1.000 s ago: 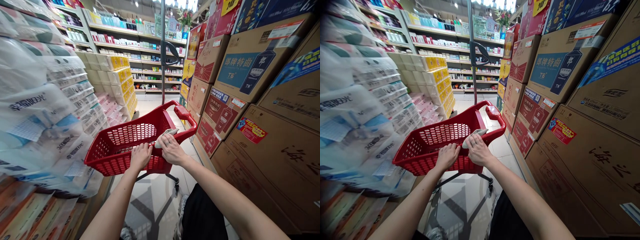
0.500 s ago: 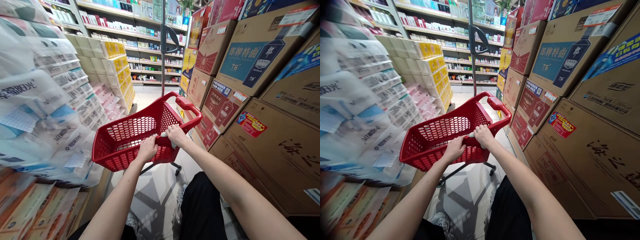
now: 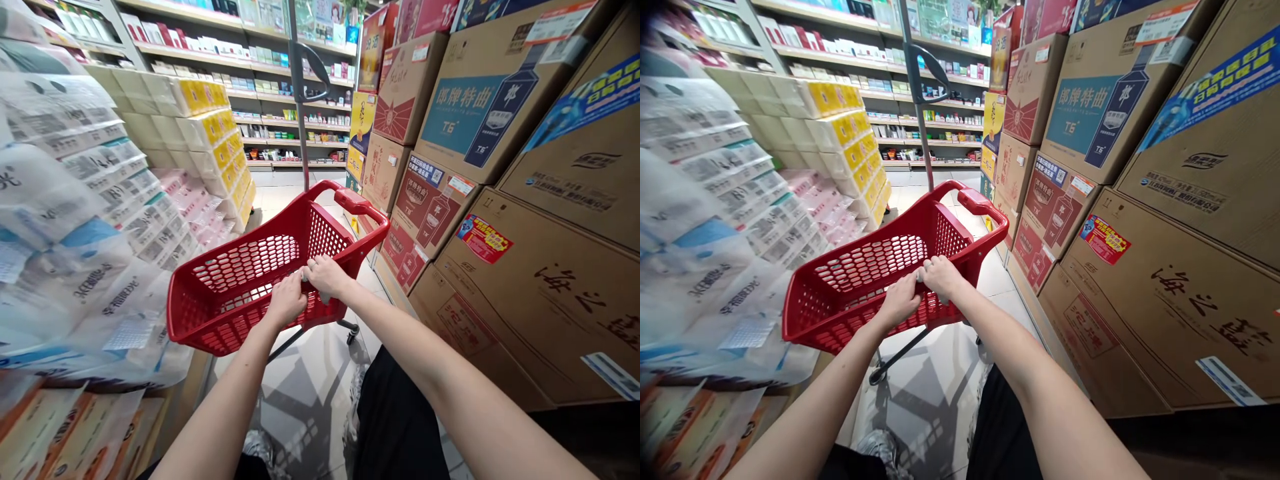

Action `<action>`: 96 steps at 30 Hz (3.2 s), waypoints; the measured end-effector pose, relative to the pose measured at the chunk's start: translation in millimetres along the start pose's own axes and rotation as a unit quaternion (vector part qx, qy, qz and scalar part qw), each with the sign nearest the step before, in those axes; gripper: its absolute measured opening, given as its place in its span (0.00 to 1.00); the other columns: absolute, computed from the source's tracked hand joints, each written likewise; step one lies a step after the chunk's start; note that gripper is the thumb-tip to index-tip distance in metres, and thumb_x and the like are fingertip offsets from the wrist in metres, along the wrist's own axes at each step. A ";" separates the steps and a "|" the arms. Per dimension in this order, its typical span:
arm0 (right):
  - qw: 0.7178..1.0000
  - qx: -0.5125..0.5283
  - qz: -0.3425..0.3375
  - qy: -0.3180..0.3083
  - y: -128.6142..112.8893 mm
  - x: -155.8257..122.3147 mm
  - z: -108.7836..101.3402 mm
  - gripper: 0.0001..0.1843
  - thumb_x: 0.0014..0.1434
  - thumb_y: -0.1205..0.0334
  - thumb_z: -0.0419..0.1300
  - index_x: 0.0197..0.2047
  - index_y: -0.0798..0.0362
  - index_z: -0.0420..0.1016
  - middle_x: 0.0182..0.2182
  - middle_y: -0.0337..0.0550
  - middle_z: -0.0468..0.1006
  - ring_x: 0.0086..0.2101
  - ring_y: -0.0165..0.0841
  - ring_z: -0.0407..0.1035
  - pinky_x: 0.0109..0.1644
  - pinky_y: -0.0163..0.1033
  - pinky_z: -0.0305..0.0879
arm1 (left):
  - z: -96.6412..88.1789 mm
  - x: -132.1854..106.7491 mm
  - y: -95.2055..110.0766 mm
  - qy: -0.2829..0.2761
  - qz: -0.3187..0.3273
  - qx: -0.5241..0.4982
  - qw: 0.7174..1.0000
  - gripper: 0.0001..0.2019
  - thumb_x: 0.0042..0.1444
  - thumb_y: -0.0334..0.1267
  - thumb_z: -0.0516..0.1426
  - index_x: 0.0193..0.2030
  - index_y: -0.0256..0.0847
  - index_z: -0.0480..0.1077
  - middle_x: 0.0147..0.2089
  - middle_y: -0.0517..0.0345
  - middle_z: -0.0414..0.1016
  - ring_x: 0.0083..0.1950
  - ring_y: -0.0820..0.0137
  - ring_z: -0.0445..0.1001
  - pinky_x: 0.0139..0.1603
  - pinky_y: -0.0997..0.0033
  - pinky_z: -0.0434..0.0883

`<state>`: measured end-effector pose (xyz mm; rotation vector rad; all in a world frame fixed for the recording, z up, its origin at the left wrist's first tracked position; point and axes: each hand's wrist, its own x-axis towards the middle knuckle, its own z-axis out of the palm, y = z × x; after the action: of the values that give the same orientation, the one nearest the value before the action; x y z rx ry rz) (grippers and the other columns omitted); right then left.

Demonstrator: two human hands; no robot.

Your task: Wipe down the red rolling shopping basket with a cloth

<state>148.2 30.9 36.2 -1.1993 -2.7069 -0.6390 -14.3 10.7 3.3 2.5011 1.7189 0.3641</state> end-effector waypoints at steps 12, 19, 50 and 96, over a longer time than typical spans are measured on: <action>1.000 -0.015 0.000 -0.013 70.9 -34.4 -5.8 0.12 0.68 0.60 0.50 0.47 0.55 0.72 0.43 0.50 0.76 0.44 0.41 0.67 0.53 0.48 0.56 | -17.9 -10.7 -47.4 -0.129 -0.053 0.016 0.990 0.20 0.64 0.51 0.40 0.44 0.45 0.67 0.46 0.52 0.77 0.47 0.59 0.75 0.40 0.64 0.67; 0.998 -0.016 0.056 -0.004 41.1 -21.7 9.7 0.13 0.67 0.68 0.47 0.43 0.57 0.73 0.42 0.53 0.75 0.43 0.42 0.66 0.49 0.47 0.58 | -11.6 -3.4 -31.1 -0.125 -0.017 0.064 0.990 0.14 0.60 0.42 0.45 0.48 0.41 0.64 0.51 0.45 0.74 0.49 0.57 0.75 0.42 0.62 0.69; 0.964 0.079 0.207 0.148 71.5 -58.9 28.1 0.21 0.69 0.66 0.45 0.62 0.50 0.67 0.62 0.46 0.66 0.65 0.39 0.50 0.71 0.57 0.45 | -14.0 0.0 -58.8 -0.145 -0.026 0.036 0.989 0.30 0.64 0.58 0.32 0.49 0.48 0.69 0.45 0.52 0.78 0.45 0.58 0.76 0.39 0.67 0.65; 0.916 0.098 0.358 0.151 62.2 -63.5 0.2 0.19 0.67 0.61 0.49 0.57 0.50 0.71 0.48 0.49 0.71 0.47 0.38 0.65 0.49 0.40 0.66 | 1.3 -0.9 -33.1 -0.083 -0.055 -0.018 0.995 0.31 0.65 0.57 0.31 0.49 0.47 0.70 0.47 0.51 0.79 0.47 0.55 0.76 0.42 0.63 0.66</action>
<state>236.8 24.9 39.7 -1.7099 -1.8247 -0.3841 -44.5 21.9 -4.8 2.3253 1.7593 0.1703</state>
